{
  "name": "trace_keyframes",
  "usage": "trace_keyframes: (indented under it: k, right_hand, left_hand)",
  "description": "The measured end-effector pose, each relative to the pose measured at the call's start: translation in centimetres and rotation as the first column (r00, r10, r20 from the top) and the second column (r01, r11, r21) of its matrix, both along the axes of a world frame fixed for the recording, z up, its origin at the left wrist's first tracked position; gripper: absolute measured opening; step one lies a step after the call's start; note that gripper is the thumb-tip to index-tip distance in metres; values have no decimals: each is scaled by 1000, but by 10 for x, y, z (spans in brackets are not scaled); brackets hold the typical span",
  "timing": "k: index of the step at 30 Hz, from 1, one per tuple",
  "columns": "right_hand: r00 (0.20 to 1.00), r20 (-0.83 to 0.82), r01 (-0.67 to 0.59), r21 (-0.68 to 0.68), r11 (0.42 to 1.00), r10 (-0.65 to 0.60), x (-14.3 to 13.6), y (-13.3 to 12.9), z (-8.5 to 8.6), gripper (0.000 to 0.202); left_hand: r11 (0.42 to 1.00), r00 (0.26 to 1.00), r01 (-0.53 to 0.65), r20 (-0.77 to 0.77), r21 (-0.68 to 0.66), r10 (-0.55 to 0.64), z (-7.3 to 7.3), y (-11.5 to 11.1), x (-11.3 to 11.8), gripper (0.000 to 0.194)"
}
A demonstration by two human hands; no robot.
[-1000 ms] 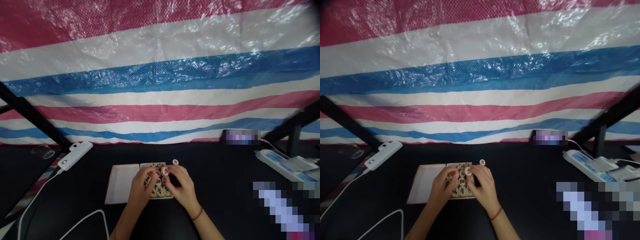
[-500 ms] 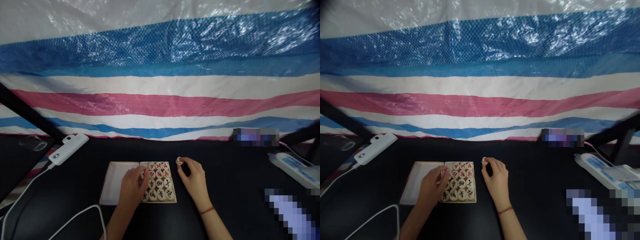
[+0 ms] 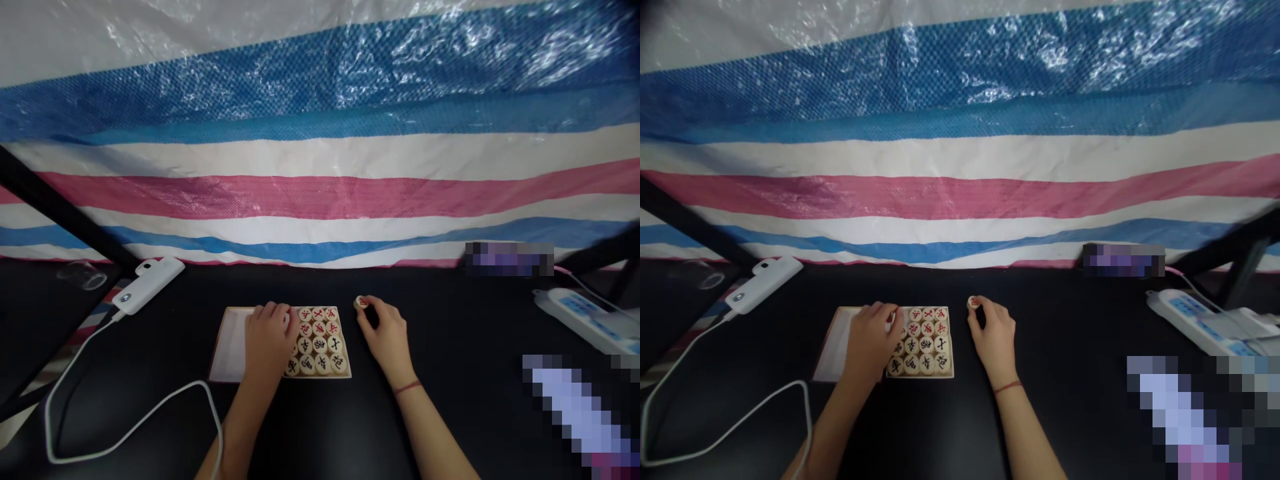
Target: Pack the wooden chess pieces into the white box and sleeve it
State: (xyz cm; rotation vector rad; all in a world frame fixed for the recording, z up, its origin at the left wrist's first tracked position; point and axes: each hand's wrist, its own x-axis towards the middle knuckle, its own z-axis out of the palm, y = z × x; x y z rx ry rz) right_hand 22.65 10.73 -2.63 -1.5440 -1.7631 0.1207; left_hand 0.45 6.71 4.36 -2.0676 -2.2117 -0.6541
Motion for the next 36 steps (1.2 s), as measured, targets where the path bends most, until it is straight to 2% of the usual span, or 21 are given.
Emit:
trace_keyframes:
  k: [3, 6, 14, 19, 26, 29, 32, 34, 36]
  right_hand:
    - [1000, 9, 3, -8, 1000, -3, 1, 4, 0, 23]
    - [1000, 25, -12, -13, 1000, 13, 1, 9, 1, 19]
    - [995, 30, -96, 41, 995, 94, 0, 26, 4, 17]
    - [997, 35, -66, 43, 997, 65, 1, 27, 3, 18]
    - [998, 60, 5, -15, 1000, -5, 2, 26, 1, 18]
    - [997, 72, 33, -13, 999, -32, -1, 24, 5, 22]
    - [997, 27, 67, 68, 995, -69, -11, 15, 14, 24]
    - [1000, -10, 24, 86, 996, -24, -23, 5, 21, 22]
    - [996, -51, -67, 43, 997, 69, -36, -6, 26, 21]
  left_hand:
    - [988, 993, -93, -79, -122, 83, 9, 6, 11, 34]
    - [976, 991, -109, -94, -188, 93, 9, 3, 18, 37]
    - [979, 991, -122, -73, -160, 111, -4, -7, 12, 33]
    - [982, 994, -103, -59, -155, 95, -8, -5, 13, 33]
    - [976, 994, -92, -69, -197, 79, -6, -4, 17, 33]
    - [972, 994, -85, -81, -220, 69, -7, -4, 19, 35]
    - [971, 993, -87, -92, -220, 68, -9, -4, 20, 36]
    - [972, 993, -90, -92, -219, 71, -10, -4, 20, 36]
    - [971, 994, -86, -84, -224, 68, -10, -4, 20, 35]
